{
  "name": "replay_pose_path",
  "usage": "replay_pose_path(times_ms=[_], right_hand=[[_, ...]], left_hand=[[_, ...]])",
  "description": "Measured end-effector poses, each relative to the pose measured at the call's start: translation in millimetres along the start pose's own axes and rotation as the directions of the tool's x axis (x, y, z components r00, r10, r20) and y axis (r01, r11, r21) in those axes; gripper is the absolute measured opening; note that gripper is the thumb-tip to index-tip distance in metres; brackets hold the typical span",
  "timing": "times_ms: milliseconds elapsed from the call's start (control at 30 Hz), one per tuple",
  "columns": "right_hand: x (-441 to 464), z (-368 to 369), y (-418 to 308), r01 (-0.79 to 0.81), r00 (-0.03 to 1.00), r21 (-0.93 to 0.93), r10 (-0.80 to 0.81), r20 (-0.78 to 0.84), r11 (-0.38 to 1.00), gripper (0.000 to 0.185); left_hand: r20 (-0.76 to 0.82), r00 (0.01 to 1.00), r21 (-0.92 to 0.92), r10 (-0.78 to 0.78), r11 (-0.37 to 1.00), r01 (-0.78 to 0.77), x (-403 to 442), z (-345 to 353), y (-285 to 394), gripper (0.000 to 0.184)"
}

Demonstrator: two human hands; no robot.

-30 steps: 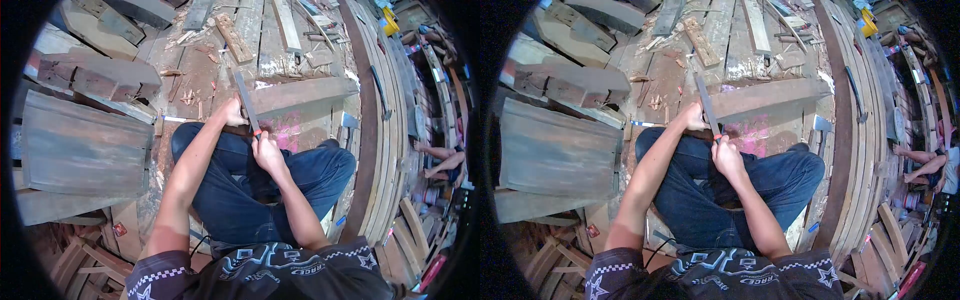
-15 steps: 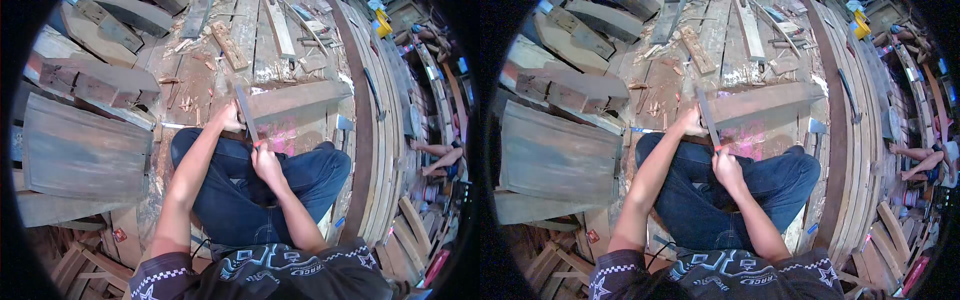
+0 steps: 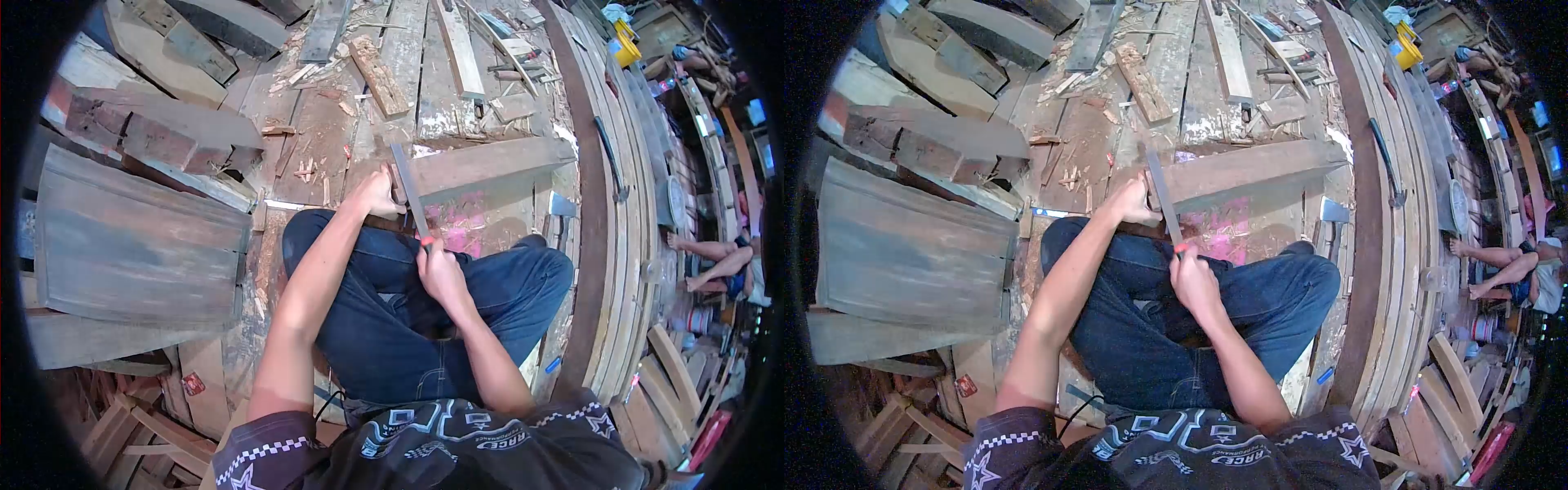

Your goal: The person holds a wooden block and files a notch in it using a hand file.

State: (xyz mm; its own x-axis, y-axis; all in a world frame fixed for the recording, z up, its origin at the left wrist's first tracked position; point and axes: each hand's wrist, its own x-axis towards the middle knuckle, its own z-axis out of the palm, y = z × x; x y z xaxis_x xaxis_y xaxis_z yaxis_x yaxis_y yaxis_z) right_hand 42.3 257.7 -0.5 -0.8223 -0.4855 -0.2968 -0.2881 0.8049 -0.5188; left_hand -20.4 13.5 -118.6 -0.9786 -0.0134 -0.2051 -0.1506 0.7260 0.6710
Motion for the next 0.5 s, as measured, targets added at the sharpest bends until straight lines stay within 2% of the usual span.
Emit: replay_pose_path(times_ms=[100,133,167,267,300,400,433,500], right_hand=[[-20,-2,11,-0.038,0.997,-0.063,0.042,0.062,0.997,0.032],[-18,0,11,-0.023,0.999,-0.04,0.025,0.039,0.999,0.032],[-6,4,7,-0.01,1.0,-0.012,0.01,0.011,1.0,0.032],[45,12,-2,0.067,0.994,0.002,-0.067,-0.088,0.998,0.031],[55,7,-10,0.046,0.997,0.029,-0.044,-0.06,0.999,0.032],[53,4,-7,0.024,0.999,-0.038,-0.026,-0.046,0.999,0.031],[44,3,-2,0.01,0.999,-0.031,-0.011,-0.04,0.999,0.032],[6,-4,8,0.002,0.999,-0.023,-0.003,-0.035,1.0,0.033]], left_hand=[[-0.069,0.997,0.013,-0.02,1.0,0.021,-1,-4,4,0.11],[-0.077,0.997,0.015,-0.027,0.999,0.029,-5,-1,7,0.103],[-0.003,0.999,-0.003,0.035,0.999,-0.035,-3,-5,8,0.107],[0.001,0.998,-0.033,-0.07,0.997,0.07,-5,-5,11,0.106],[0.009,0.995,-0.036,-0.097,0.995,0.097,-7,-8,14,0.106],[0.068,0.987,-0.019,-0.143,0.989,0.145,-9,-16,23,0.106],[-0.043,0.999,0.002,-0.015,1.0,0.015,-8,-9,15,0.108],[0.02,0.99,0.021,-0.138,0.99,0.138,-7,-14,21,0.112]])
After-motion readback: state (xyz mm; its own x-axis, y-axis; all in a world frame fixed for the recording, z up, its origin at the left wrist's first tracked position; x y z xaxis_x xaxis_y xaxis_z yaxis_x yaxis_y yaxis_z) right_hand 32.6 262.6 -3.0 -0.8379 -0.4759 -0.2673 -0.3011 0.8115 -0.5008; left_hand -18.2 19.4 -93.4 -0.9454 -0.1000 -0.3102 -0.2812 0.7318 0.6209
